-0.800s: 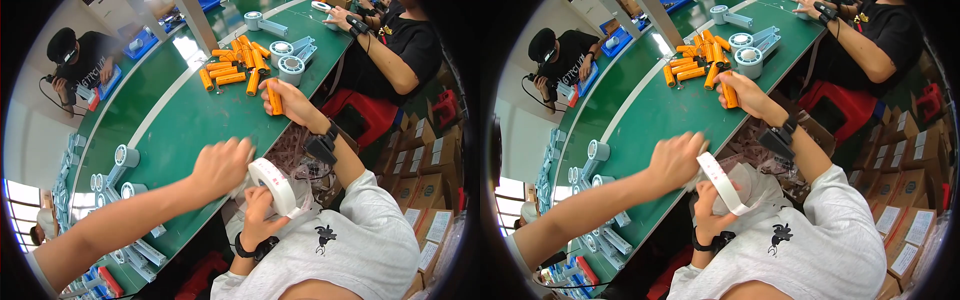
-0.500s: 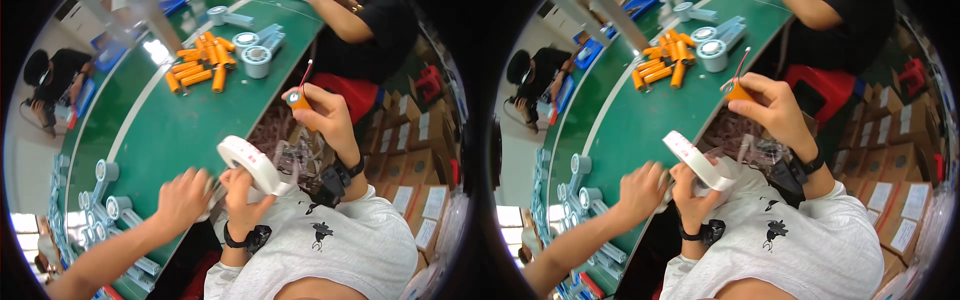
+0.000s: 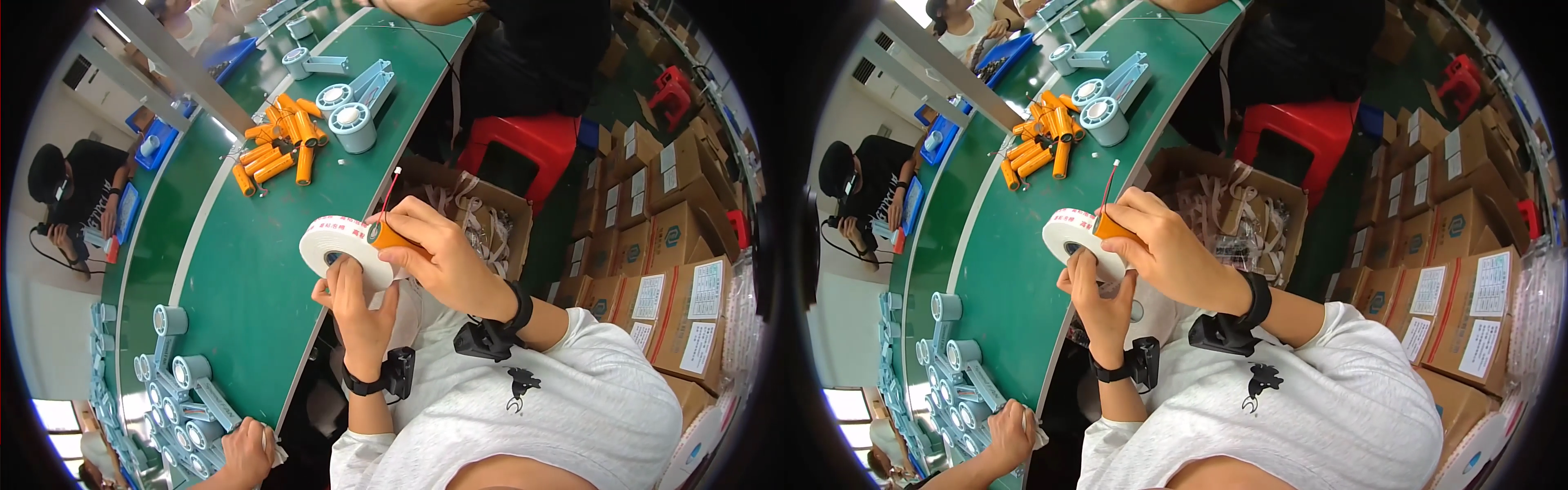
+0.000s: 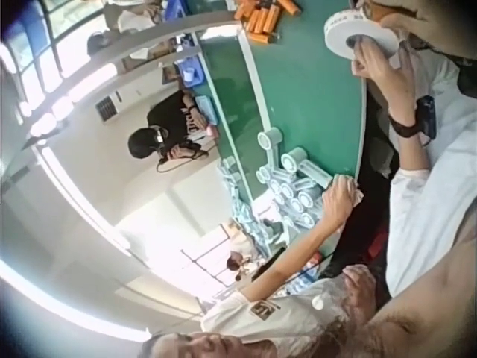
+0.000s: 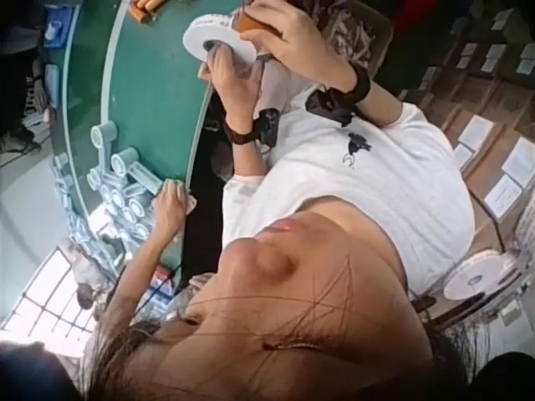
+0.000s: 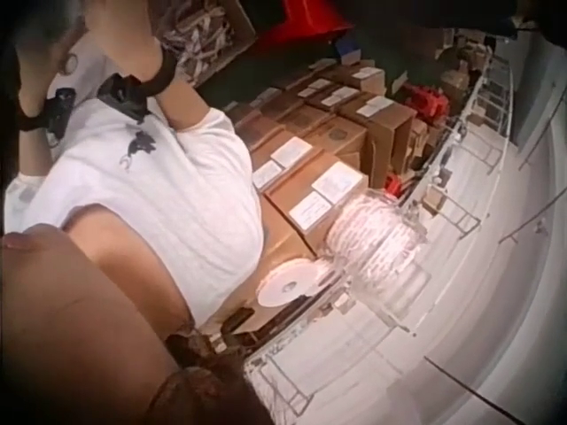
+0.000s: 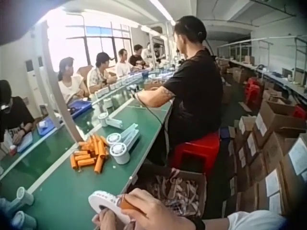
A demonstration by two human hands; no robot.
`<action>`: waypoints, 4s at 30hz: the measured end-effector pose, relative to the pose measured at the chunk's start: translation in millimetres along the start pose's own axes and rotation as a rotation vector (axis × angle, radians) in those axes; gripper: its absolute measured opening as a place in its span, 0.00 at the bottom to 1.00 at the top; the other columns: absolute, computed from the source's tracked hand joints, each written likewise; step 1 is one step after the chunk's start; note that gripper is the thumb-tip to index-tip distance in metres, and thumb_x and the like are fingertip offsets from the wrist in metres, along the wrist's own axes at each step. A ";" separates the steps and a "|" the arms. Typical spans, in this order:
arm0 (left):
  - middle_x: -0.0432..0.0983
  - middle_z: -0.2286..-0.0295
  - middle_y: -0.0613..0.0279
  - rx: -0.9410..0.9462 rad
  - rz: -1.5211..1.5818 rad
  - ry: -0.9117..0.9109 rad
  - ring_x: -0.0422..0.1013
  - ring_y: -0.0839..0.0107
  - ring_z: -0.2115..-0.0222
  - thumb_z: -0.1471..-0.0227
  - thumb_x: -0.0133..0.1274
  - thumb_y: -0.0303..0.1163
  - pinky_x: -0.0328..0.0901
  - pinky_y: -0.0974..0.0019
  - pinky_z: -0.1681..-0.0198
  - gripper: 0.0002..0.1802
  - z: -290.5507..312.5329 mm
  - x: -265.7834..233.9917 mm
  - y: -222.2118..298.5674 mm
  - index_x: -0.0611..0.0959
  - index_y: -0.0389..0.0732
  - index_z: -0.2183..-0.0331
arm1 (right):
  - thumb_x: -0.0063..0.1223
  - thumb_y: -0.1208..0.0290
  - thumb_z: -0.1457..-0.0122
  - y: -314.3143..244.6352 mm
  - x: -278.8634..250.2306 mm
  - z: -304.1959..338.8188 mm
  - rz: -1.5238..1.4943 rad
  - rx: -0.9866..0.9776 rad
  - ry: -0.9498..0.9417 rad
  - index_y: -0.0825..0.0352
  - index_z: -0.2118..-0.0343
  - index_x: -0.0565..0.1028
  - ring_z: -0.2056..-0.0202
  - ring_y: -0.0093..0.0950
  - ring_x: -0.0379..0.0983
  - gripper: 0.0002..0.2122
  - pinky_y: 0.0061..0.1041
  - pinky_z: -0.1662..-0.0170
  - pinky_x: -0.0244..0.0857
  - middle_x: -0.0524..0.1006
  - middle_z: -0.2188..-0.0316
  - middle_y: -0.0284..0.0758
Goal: The person applies double-sided tape to batteries by hand, presses each battery into the handle of a handheld fan, and moves the assembled units aside. After repeating this process, the person receives a box of batteries from another worker and continues the assembly.
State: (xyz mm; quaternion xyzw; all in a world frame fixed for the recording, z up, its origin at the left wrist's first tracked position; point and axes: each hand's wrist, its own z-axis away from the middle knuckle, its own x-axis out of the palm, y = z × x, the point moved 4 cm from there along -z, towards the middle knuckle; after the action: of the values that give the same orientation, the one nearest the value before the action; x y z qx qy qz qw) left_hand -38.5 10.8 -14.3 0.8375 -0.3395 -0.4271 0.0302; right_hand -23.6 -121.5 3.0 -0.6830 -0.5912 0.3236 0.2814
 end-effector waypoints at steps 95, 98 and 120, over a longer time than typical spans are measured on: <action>0.65 0.55 0.62 0.291 -0.222 -0.440 0.56 0.56 0.50 0.57 0.55 0.29 0.50 0.56 0.50 0.08 -46.9 18.8 -68.3 0.75 0.43 0.71 | 0.54 0.85 0.55 63.4 -16.6 -28.6 -0.195 0.018 -0.269 0.70 0.72 0.73 0.67 0.24 0.70 0.07 0.20 0.66 0.68 0.71 0.68 0.34; 0.67 0.57 0.62 0.234 -0.038 -0.326 0.57 0.57 0.51 0.54 0.51 0.27 0.49 0.57 0.50 0.06 -44.3 12.2 -64.7 0.73 0.42 0.70 | 0.54 0.84 0.55 53.7 -22.3 -19.4 -0.019 -0.148 -0.325 0.69 0.73 0.72 0.68 0.27 0.70 0.06 0.21 0.68 0.66 0.70 0.69 0.34; 0.67 0.60 0.54 0.045 0.240 -0.136 0.58 0.57 0.55 0.50 0.40 0.21 0.52 0.58 0.52 0.05 -73.0 14.1 -46.2 0.68 0.35 0.68 | 0.48 0.85 0.56 48.2 10.2 -58.6 0.362 -0.192 -0.668 0.70 0.75 0.69 0.66 0.34 0.65 0.05 0.31 0.66 0.60 0.66 0.71 0.36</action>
State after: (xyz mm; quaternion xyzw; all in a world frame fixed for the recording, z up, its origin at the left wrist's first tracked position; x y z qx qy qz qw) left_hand 46.0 20.3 6.4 0.7606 -0.4480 -0.4682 0.0392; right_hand 53.0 -118.4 2.0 -0.6567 -0.5476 0.5157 -0.0534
